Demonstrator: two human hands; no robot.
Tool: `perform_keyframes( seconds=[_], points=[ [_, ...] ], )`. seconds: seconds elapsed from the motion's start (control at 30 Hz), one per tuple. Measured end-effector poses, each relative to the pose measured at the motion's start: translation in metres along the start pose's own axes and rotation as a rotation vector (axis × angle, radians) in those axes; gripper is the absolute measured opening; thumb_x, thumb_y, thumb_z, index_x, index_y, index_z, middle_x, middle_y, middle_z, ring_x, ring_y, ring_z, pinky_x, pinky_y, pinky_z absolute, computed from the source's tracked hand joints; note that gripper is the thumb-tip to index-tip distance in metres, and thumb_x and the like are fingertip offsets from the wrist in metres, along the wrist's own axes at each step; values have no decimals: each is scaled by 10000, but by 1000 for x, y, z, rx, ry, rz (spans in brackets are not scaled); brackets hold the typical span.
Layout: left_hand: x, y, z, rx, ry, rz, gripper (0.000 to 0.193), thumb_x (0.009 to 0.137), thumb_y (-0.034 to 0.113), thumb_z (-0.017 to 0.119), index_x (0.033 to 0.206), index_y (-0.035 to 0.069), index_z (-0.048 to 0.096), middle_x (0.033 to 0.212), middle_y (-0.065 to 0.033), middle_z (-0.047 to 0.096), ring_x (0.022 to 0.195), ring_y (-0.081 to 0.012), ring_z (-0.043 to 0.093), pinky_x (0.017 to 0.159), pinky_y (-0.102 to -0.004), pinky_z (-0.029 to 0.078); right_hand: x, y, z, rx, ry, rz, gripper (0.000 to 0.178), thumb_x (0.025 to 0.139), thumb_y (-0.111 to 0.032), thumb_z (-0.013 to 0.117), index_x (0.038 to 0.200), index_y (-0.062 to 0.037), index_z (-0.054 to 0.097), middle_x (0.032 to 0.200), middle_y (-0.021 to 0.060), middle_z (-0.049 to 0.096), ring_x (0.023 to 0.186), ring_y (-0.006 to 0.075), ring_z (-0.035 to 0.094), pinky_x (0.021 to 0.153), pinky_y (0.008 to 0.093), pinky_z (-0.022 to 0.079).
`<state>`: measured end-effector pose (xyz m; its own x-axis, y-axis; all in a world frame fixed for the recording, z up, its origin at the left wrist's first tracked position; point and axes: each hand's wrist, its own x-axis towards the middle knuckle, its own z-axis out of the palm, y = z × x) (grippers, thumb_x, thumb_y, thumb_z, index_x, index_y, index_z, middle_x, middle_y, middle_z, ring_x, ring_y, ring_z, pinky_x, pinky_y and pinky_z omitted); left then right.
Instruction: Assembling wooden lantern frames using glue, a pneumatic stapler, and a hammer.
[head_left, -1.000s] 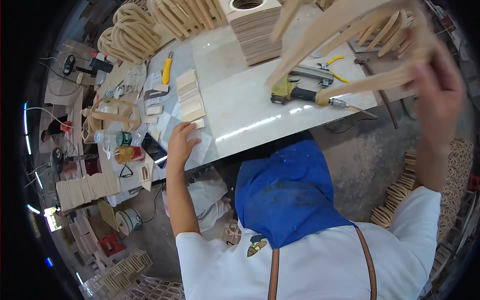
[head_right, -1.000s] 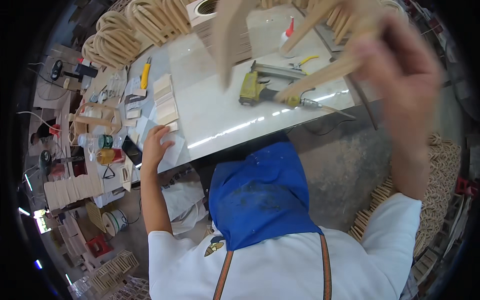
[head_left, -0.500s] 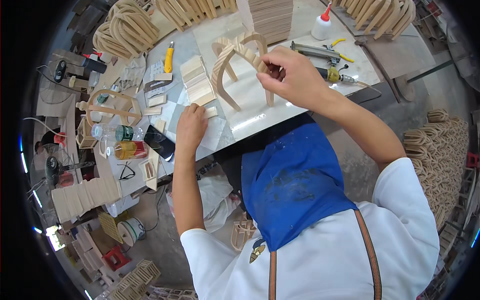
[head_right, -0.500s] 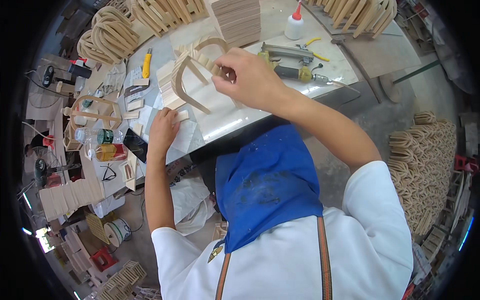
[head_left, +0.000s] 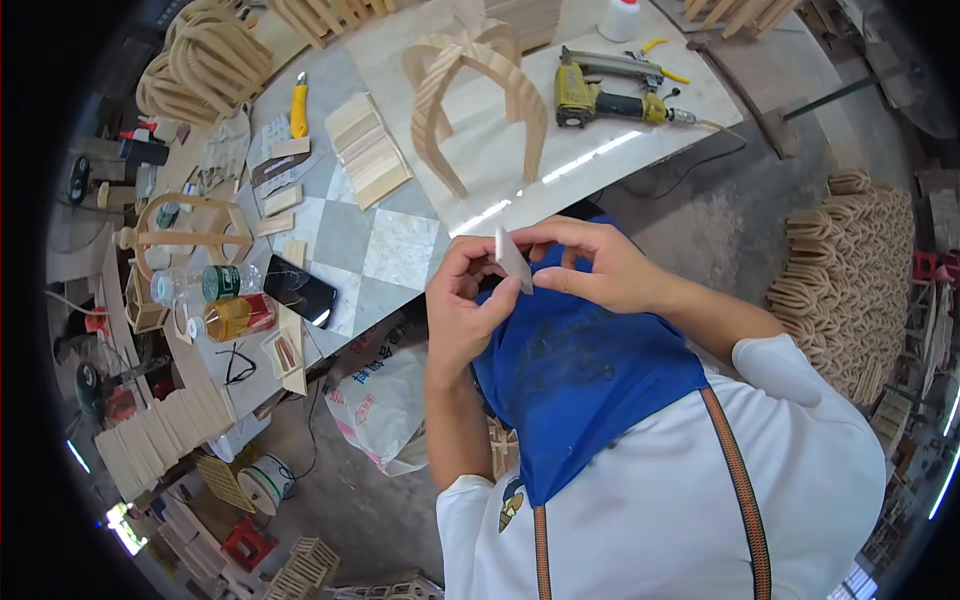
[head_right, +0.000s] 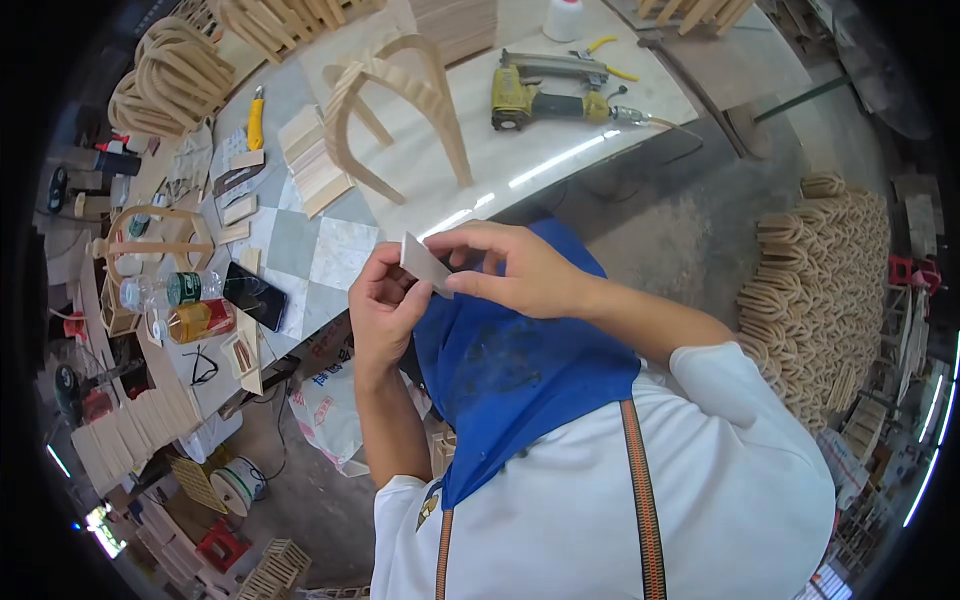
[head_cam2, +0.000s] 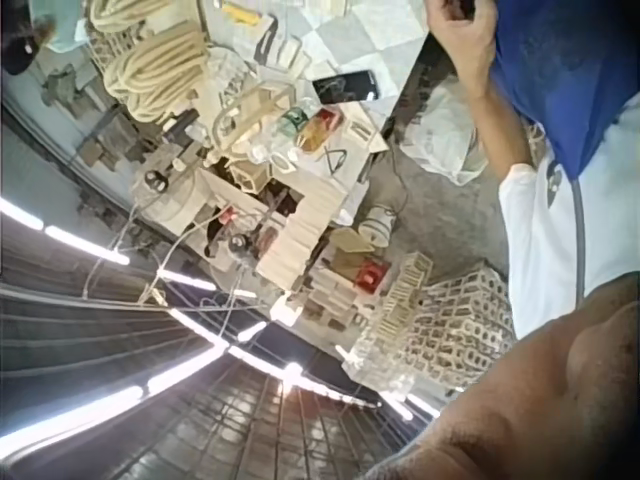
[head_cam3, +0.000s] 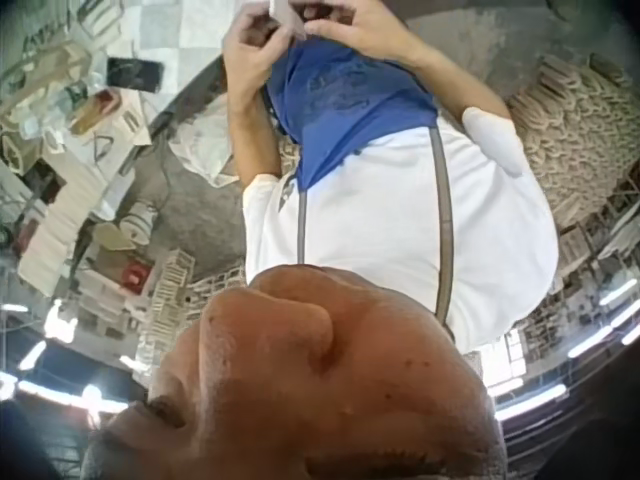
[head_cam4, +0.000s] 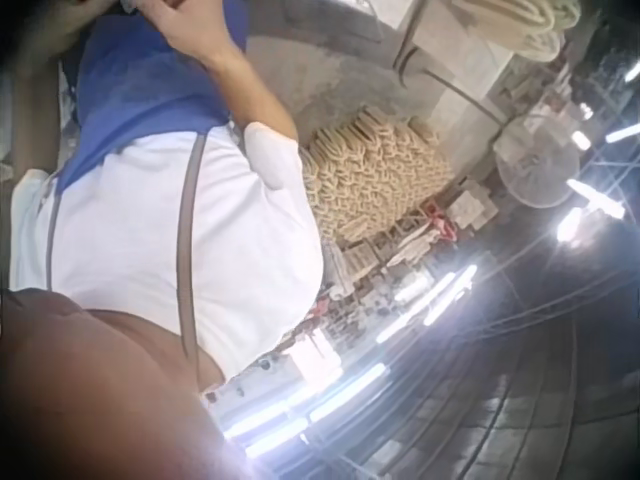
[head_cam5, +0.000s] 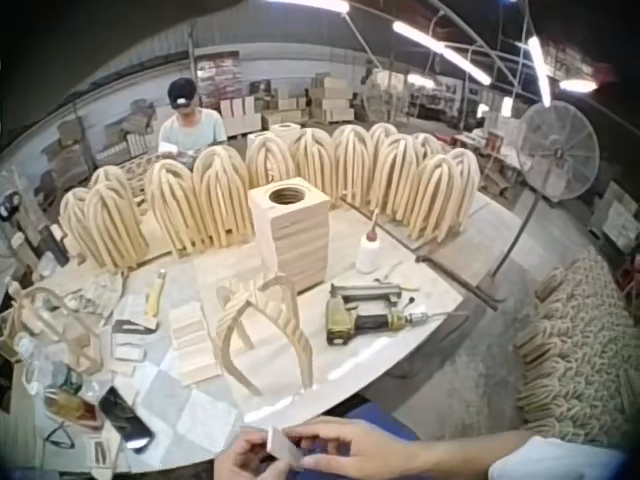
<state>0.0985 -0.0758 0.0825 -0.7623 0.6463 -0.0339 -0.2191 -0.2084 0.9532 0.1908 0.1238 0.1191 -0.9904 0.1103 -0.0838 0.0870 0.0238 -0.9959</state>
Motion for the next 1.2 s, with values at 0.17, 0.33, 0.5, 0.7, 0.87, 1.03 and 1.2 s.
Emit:
perform_keyframes(
  seconds=[0.17,0.33,0.5,0.7,0.87,1.03,1.2],
  points=[
    [14,-16,20,185,-71,-15,449,834,-52,723,1265,-25,602,1095,-84,616,904,-156,597,862,-263,506,-11,17,-28,23,-18,72,324,895,-20,722,1217,-42,693,1109,26,697,832,114,622,699,224,471],
    [50,-41,51,792,321,182,438,855,30,754,1268,-14,614,1072,-95,628,882,-191,605,851,-284,509,-28,56,-65,-294,186,-170,316,888,13,693,1197,-54,693,1105,29,706,848,158,657,707,254,506],
    [90,-73,63,977,324,238,403,887,50,740,1270,2,624,1075,-109,678,887,-225,634,848,-309,520,-29,78,-98,-749,335,-413,307,878,8,656,1174,-68,687,1142,44,703,881,203,676,725,292,539],
    [83,-78,24,1025,199,84,347,928,34,696,1268,14,629,1131,-116,701,954,-228,659,885,-326,531,20,88,-103,-974,288,-494,297,863,-53,616,1149,-101,684,1173,10,692,938,209,691,763,325,562],
    [69,-80,16,977,232,99,290,955,18,670,1243,18,634,1158,-113,700,995,-243,670,902,-348,548,70,114,-89,-933,217,-588,307,854,-56,599,1144,-116,682,1157,-14,668,942,194,679,775,315,562],
    [67,-85,15,890,282,114,272,960,21,685,1228,25,640,1166,-101,707,1004,-226,676,930,-356,557,99,130,-79,-922,142,-662,225,910,-80,617,1121,-118,683,1098,20,665,878,203,671,742,310,560],
    [68,-90,11,854,285,158,288,938,22,725,1216,35,647,1161,-90,710,979,-213,684,935,-360,565,117,140,-76,-904,34,-706,152,910,-85,609,1051,-102,661,1066,51,633,917,234,653,762,335,558]
  ],
)
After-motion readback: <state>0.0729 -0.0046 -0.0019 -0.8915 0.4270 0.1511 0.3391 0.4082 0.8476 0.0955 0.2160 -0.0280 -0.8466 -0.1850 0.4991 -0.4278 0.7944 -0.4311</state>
